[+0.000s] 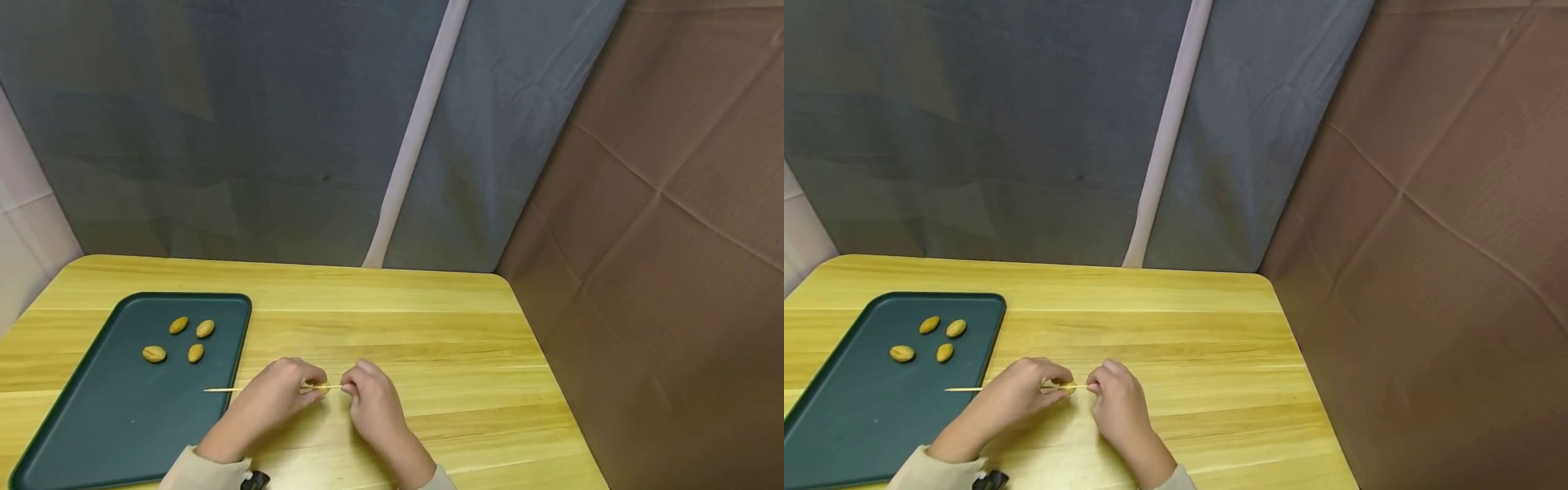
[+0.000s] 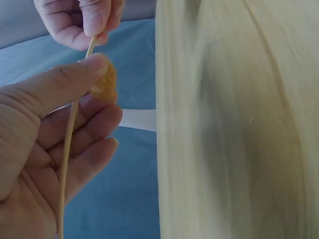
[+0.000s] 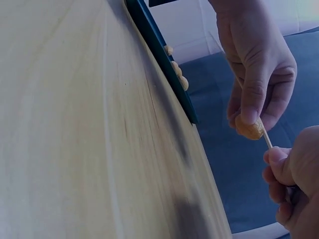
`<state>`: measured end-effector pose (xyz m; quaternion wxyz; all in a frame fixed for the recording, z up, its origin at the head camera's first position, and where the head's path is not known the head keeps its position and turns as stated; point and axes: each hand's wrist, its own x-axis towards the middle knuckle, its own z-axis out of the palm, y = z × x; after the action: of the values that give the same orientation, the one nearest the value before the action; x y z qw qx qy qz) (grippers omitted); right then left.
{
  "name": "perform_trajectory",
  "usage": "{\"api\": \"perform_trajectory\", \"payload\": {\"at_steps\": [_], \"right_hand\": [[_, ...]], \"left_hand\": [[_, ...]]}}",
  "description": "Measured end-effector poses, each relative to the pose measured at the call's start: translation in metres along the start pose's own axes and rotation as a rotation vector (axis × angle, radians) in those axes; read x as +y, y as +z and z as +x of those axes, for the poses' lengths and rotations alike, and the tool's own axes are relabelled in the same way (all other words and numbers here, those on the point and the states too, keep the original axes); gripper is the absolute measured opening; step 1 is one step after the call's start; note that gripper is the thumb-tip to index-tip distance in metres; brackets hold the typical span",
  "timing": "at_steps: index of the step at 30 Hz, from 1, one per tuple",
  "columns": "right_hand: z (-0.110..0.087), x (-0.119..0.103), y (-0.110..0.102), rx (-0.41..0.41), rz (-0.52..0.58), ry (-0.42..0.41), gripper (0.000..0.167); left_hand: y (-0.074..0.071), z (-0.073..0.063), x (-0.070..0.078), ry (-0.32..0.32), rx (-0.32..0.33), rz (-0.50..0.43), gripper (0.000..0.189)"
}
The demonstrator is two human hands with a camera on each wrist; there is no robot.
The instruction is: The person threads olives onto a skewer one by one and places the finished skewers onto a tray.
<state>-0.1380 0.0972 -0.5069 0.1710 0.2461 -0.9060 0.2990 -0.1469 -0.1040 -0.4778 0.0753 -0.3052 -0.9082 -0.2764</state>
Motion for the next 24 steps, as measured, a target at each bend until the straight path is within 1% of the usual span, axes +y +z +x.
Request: {"api": "perform_trajectory", "payload": {"at_steps": [3, 5, 8, 10, 12, 14, 16, 17, 19, 21, 23, 24], "right_hand": [[-0.001, 0.001, 0.001, -0.001, 0.034, 0.026, 0.013], [-0.001, 0.001, 0.001, -0.002, 0.046, 0.037, 0.013], [-0.001, 0.005, 0.0, -0.005, 0.043, 0.059, 0.01], [-0.001, 0.01, -0.003, -0.004, 0.044, 0.079, 0.008], [-0.001, 0.015, -0.006, -0.003, 0.05, 0.101, 0.006], [-0.001, 0.021, -0.01, -0.01, 0.062, 0.122, 0.005], [-0.002, 0.026, -0.013, -0.015, 0.072, 0.137, 0.005], [-0.002, 0.028, -0.014, -0.016, 0.075, 0.147, 0.005], [-0.003, 0.031, -0.016, -0.018, 0.082, 0.16, 0.005], [-0.005, 0.034, -0.017, -0.01, 0.076, 0.163, 0.005], [-0.005, 0.037, -0.018, -0.011, 0.066, 0.168, 0.005], [-0.005, 0.038, -0.019, -0.013, 0.06, 0.169, 0.005]], "left_hand": [[-0.002, -0.003, 0.001, -0.014, 0.01, 0.038, 0.014], [-0.004, -0.004, 0.003, -0.021, 0.018, 0.087, 0.015], [-0.011, -0.008, 0.006, -0.03, 0.045, 0.145, 0.017], [-0.021, -0.011, 0.007, -0.038, 0.074, 0.169, 0.018], [-0.034, -0.016, 0.004, -0.036, 0.123, 0.178, 0.018], [-0.05, -0.02, -0.002, -0.042, 0.149, 0.182, 0.017], [-0.066, -0.024, -0.012, -0.067, 0.156, 0.185, 0.017], [-0.074, -0.026, -0.018, -0.09, 0.148, 0.174, 0.017], [-0.088, -0.032, -0.034, -0.158, 0.106, 0.158, 0.019], [-0.098, -0.04, -0.051, -0.243, 0.059, 0.144, 0.023], [-0.106, -0.051, -0.071, -0.366, 0.01, 0.135, 0.029], [-0.11, -0.058, -0.08, -0.444, -0.024, 0.145, 0.033]]}}
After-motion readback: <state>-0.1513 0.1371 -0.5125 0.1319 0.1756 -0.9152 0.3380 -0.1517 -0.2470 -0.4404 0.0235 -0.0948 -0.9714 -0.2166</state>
